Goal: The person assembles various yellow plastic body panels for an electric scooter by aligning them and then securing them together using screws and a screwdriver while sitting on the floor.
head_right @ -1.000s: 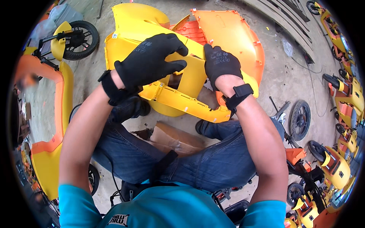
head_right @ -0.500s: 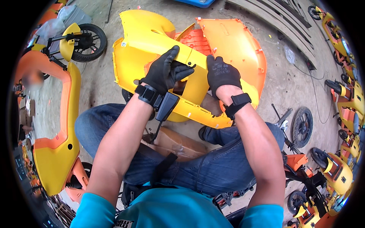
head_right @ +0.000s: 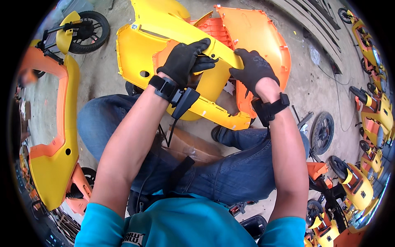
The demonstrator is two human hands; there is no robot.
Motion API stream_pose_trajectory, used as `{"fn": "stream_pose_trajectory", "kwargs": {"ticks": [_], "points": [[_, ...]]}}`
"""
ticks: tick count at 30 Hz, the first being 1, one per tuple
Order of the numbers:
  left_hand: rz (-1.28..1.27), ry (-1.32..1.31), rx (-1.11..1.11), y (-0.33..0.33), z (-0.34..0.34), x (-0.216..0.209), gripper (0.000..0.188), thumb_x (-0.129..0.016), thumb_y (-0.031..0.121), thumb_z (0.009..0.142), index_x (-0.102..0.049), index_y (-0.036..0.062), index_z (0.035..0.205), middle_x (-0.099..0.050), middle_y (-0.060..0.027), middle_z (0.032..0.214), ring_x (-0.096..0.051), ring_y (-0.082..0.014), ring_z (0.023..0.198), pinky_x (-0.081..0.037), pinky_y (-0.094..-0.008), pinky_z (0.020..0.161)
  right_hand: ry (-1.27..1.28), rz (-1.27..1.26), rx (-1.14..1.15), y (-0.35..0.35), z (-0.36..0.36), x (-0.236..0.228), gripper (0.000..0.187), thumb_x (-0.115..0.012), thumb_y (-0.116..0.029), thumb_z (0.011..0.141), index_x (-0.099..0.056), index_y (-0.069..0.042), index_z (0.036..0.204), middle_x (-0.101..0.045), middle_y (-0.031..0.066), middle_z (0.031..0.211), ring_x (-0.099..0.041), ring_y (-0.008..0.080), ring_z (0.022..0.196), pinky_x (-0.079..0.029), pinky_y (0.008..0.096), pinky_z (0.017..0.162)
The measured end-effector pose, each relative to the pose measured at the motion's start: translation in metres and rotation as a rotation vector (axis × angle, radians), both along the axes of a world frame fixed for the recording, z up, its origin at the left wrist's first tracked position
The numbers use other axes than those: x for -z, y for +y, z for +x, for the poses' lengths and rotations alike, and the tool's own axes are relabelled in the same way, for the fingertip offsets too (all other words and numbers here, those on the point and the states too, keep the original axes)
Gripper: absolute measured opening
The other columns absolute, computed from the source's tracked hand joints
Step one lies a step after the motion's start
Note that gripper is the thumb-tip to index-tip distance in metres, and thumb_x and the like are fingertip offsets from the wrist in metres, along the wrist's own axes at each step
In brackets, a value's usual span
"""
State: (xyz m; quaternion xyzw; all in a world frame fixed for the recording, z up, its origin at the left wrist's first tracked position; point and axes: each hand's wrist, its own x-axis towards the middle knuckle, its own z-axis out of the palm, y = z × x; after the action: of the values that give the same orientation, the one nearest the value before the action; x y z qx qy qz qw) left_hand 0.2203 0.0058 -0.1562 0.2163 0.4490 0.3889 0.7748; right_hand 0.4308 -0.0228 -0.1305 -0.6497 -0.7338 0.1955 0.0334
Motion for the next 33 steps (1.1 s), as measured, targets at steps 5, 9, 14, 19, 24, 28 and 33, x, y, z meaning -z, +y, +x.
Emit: {"fn": "stream_pose_trajectory", "kwargs": {"ticks": [5, 9, 14, 19, 24, 28, 33], "points": [[0.075, -0.008, -0.073, -0.005, 0.006, 0.006, 0.030, -0.066, 0.021, 0.096, -0.064, -0.0043, 0.112, -0.070, -0.0160, 0.096, -0.072, -0.0221, 0.082, -0.062, -0.0283, 0.072, 0.950, -0.456, 0.569, 0.015, 0.036, -0.030, 0.043, -0.071, -0.031, 0.092, -0.060, 0.000, 0.120, -0.059, 0.0034, 0.088, -0.049, 0.0050, 0.058, -0.043, 0.0215, 0.048], [0.074, -0.053, -0.072, -0.004, 0.011, 0.006, 0.031, -0.066, 0.020, 0.095, -0.064, -0.0052, 0.113, -0.069, -0.0158, 0.096, -0.071, -0.0218, 0.081, -0.062, -0.0285, 0.071, 1.514, -0.606, 0.696, 0.013, 0.060, -0.013, 0.032, -0.066, -0.024, 0.097, -0.061, 0.003, 0.113, -0.059, 0.0056, 0.094, -0.053, 0.0045, 0.068, -0.046, 0.0184, 0.055], [0.068, -0.039, -0.094, -0.005, 0.009, 0.007, 0.031, -0.067, 0.019, 0.095, -0.064, -0.0058, 0.114, -0.069, -0.0157, 0.095, -0.071, -0.0228, 0.079, -0.062, -0.0285, 0.071, 1.502, -0.616, 0.389, 0.004, 0.032, -0.018, 0.028, -0.062, -0.014, 0.099, -0.060, 0.004, 0.121, -0.066, 0.0099, 0.109, -0.063, 0.0127, 0.089, -0.053, 0.0241, 0.080], [0.045, -0.054, -0.085, -0.007, 0.008, 0.005, 0.026, -0.068, 0.019, 0.094, -0.065, -0.0048, 0.104, -0.069, -0.0141, 0.091, -0.071, -0.0208, 0.078, -0.060, -0.0273, 0.069, 1.269, -0.521, 0.318, -0.005, 0.002, -0.032, 0.030, -0.061, -0.010, 0.098, -0.059, 0.004, 0.124, -0.067, 0.0110, 0.111, -0.065, 0.0148, 0.099, -0.053, 0.0255, 0.092], [0.069, -0.037, -0.066, -0.007, 0.007, 0.006, 0.024, -0.068, 0.019, 0.094, -0.064, -0.0039, 0.098, -0.070, -0.0129, 0.088, -0.070, -0.0180, 0.076, -0.058, -0.0266, 0.066, 0.926, -0.425, 0.399, -0.008, -0.019, -0.038, 0.025, -0.063, -0.007, 0.095, -0.062, 0.005, 0.118, -0.069, 0.0103, 0.106, -0.067, 0.0157, 0.097, -0.056, 0.0269, 0.090], [0.038, -0.006, -0.064, -0.009, 0.007, 0.003, 0.026, -0.070, 0.021, 0.093, -0.064, -0.0033, 0.099, -0.067, -0.0101, 0.084, -0.069, -0.0168, 0.072, -0.058, -0.0251, 0.065, 0.763, -0.345, 0.444, -0.010, -0.032, -0.051, 0.020, -0.066, -0.017, 0.094, -0.065, 0.001, 0.102, -0.066, 0.0043, 0.083, -0.062, 0.0104, 0.065, -0.053, 0.0248, 0.055], [0.044, -0.014, -0.091, -0.008, 0.009, 0.004, 0.025, -0.070, 0.022, 0.093, -0.064, -0.0018, 0.100, -0.066, -0.0089, 0.083, -0.067, -0.0150, 0.069, -0.058, -0.0236, 0.064, 0.623, -0.123, 0.425, -0.014, -0.041, -0.058, 0.024, -0.070, -0.024, 0.092, -0.064, -0.002, 0.098, -0.064, 0.0031, 0.077, -0.054, 0.0060, 0.058, -0.043, 0.0247, 0.051]]}}
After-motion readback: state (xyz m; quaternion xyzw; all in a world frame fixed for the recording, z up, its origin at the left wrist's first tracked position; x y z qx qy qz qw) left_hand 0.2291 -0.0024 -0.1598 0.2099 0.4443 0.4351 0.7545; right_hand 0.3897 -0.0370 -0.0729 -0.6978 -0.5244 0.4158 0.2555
